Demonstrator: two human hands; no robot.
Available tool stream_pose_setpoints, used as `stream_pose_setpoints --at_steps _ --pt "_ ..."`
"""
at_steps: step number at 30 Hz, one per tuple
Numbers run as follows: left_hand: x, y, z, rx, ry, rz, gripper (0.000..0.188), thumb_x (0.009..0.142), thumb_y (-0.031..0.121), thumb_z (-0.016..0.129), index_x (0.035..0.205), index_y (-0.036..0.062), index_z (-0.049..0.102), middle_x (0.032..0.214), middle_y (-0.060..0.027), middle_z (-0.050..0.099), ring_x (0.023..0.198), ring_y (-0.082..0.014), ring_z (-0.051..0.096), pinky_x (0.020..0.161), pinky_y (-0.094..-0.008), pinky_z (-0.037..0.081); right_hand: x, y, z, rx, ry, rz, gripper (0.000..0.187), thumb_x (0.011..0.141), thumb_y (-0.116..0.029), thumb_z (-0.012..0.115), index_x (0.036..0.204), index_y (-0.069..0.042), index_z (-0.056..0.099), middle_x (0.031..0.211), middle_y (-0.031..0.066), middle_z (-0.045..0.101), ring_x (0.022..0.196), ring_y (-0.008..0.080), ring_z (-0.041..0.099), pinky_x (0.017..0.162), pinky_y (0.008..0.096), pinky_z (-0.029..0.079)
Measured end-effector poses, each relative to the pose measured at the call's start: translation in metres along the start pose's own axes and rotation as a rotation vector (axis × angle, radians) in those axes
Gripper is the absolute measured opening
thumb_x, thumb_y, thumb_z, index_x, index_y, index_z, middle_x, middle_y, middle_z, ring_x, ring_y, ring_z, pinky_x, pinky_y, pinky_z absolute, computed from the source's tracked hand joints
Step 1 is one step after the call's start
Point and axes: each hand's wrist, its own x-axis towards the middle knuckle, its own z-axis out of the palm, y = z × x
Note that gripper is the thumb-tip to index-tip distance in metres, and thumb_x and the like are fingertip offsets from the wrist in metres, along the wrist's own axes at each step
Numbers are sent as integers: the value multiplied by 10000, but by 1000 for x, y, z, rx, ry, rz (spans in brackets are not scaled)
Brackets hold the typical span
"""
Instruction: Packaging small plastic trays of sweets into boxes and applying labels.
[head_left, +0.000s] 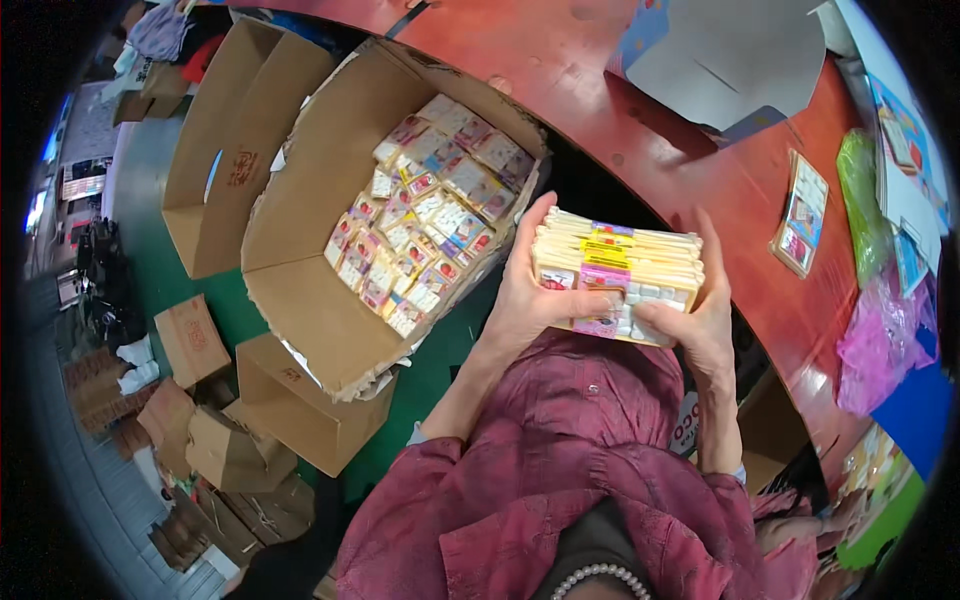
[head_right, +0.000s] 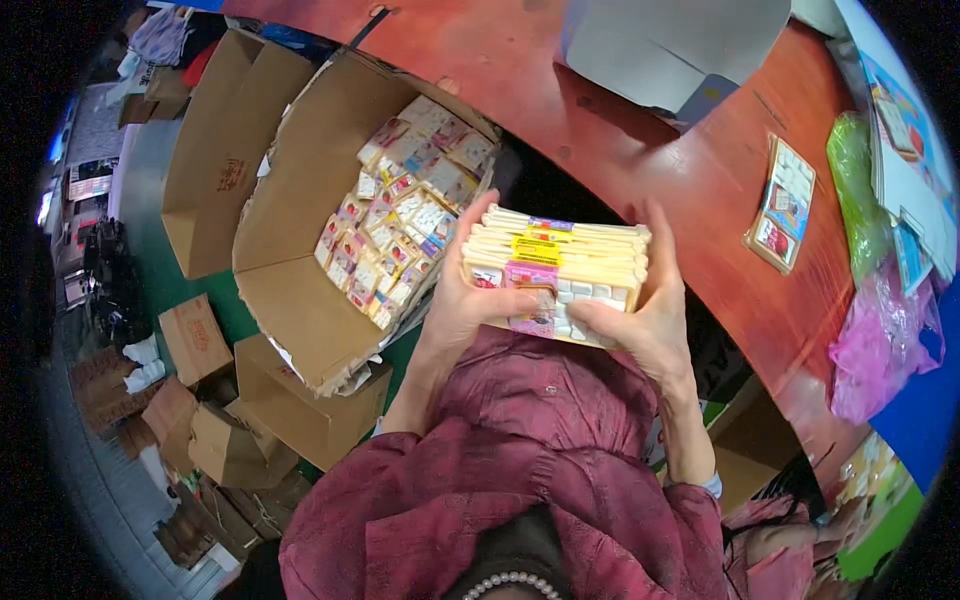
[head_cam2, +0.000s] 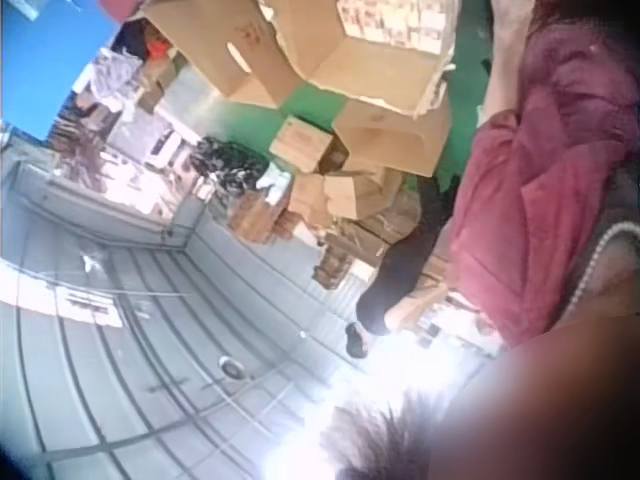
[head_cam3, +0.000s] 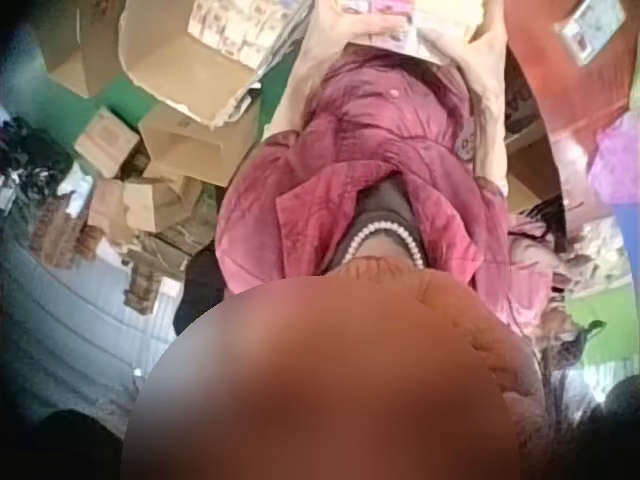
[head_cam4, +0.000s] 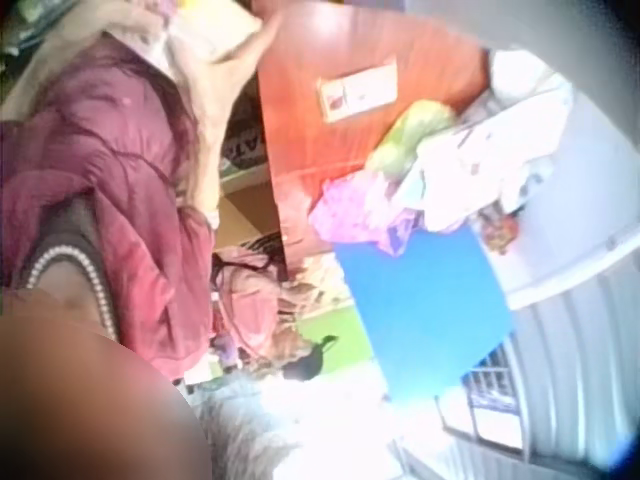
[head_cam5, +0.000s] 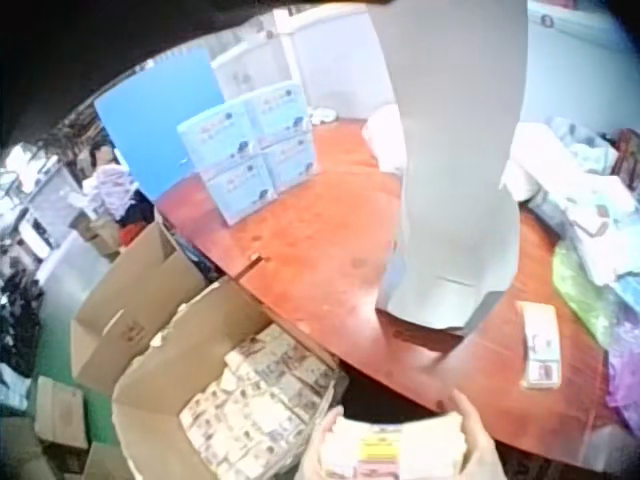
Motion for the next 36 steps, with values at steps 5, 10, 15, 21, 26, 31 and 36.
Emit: stream_pose_setpoints --at_steps 5,10,15,21,26,31,36 --pt "20 16 11 164 -244 345 1305 472 75 898 1446 65 30 1264 -120 434 1148 -223 487 1005 -381 403 5 -15 -22 -177 -48 -382 1164 568 -9 801 1455 -54 51 1225 88 472 1101 181 518 919 311 450" --pt "72 3 39 427 -470 565 1321 442 147 919 1439 71 55 1297 -135 408 1197 -237 435 1027 -367 382 7 -25 -66 -293 94 -567 1111 540 -43 849 1426 -53 178 1100 37 498 1000 135 531 874 272 459" --pt "97 -28 62 456 -546 421 1140 537 71 874 1418 58 151 1211 -102 479 1127 -208 501 953 -346 439 16 -9 -94 -207 185 -353 1006 535 -21 847 1366 -82 284 1110 38 532 999 140 558 875 284 485" --pt "76 -17 85 479 -529 313 1110 522 162 892 1391 2 220 1265 -133 468 1134 -210 511 969 -335 423 -3 -4 -116 -196 221 -428 878 491 -73 847 1242 -57 392 1086 37 542 1013 135 544 895 290 455" --pt "89 -6 129 146 -691 114 761 782 296 687 1376 -7 320 1263 -102 499 1175 -187 470 987 -306 366 -52 4 -152 454 443 -388 821 520 -120 768 1247 -24 397 1146 80 532 1075 210 534 957 341 429" --pt "137 -32 207 1190 -584 497 614 810 328 646 1237 -67 449 1257 -251 478 1140 -298 496 919 -374 420 -93 39 -205 788 598 -510 828 646 -145 805 1336 -70 353 1274 98 482 1189 278 465 990 508 422" --pt "133 -85 255 1668 -252 626 667 769 355 658 1254 -41 429 1333 -309 352 1210 -411 396 926 -474 407 -118 65 -236 994 692 -567 854 674 -110 773 1378 -87 289 1345 158 411 1200 376 435 861 594 481"
